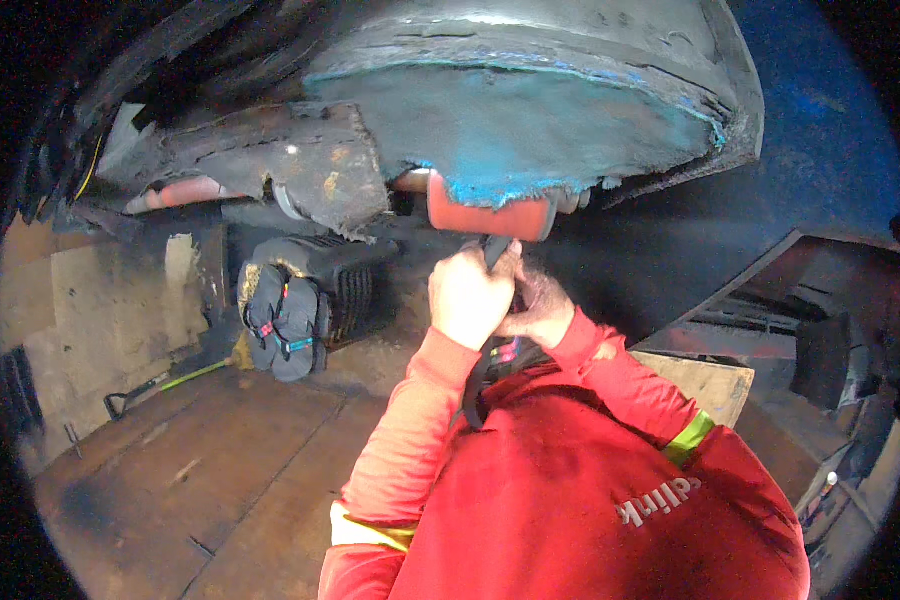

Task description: The person repeatedly presses the soles of flip-flops against a rotating grinding wheel to smooth or shape them. They handle several flip-flops one at a time, rotating each to grind different areas of the sole, then place them on a nearby pile.

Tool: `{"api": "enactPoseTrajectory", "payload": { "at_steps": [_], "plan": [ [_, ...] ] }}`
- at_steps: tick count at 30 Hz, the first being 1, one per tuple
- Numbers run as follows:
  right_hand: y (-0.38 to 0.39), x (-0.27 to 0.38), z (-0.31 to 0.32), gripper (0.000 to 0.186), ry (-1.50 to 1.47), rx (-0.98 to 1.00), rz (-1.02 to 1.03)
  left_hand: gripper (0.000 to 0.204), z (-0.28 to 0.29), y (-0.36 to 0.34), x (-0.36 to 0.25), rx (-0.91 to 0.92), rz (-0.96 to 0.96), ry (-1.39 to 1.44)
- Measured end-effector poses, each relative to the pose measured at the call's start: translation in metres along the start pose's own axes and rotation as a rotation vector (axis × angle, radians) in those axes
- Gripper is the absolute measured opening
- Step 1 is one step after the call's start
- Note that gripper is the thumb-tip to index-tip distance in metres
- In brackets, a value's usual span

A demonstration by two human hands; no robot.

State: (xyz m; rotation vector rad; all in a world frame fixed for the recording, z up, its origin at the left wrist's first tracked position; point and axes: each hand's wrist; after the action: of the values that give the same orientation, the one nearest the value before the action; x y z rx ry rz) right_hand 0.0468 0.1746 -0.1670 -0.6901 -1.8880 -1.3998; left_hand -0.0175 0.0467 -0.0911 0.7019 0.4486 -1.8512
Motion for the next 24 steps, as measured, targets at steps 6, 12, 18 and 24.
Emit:
{"api": "enactPoseTrajectory", "payload": {
  "at_steps": [6,12,18,24],
  "plan": [
    [0.016,0.017,0.003,0.093,0.113,-0.007,0.174,0.037,0.001,0.013,-0.004,-0.016,0.088,0.126],
    [0.036,0.024,-0.009,0.092,0.128,0.028,0.192,0.029,0.014,0.031,-0.003,-0.071,0.003,0.265],
    [0.002,0.015,0.005,0.087,0.149,-0.071,0.206,0.040,-0.007,0.000,0.002,-0.068,0.000,0.167],
    [0.014,0.012,0.015,0.090,0.294,-0.155,0.066,0.037,-0.036,0.016,0.018,-0.234,-0.016,0.467]
  ]
}}
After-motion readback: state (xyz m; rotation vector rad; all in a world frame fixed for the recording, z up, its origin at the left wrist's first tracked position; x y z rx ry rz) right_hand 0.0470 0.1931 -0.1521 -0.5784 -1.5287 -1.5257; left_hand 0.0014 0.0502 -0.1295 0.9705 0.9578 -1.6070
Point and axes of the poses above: each hand's wrist, its own y-axis away from the middle knuckle, its own z-axis out of the back of the hand, x = y × z, and after that the axes turned 12 degrees about -z, right-handed
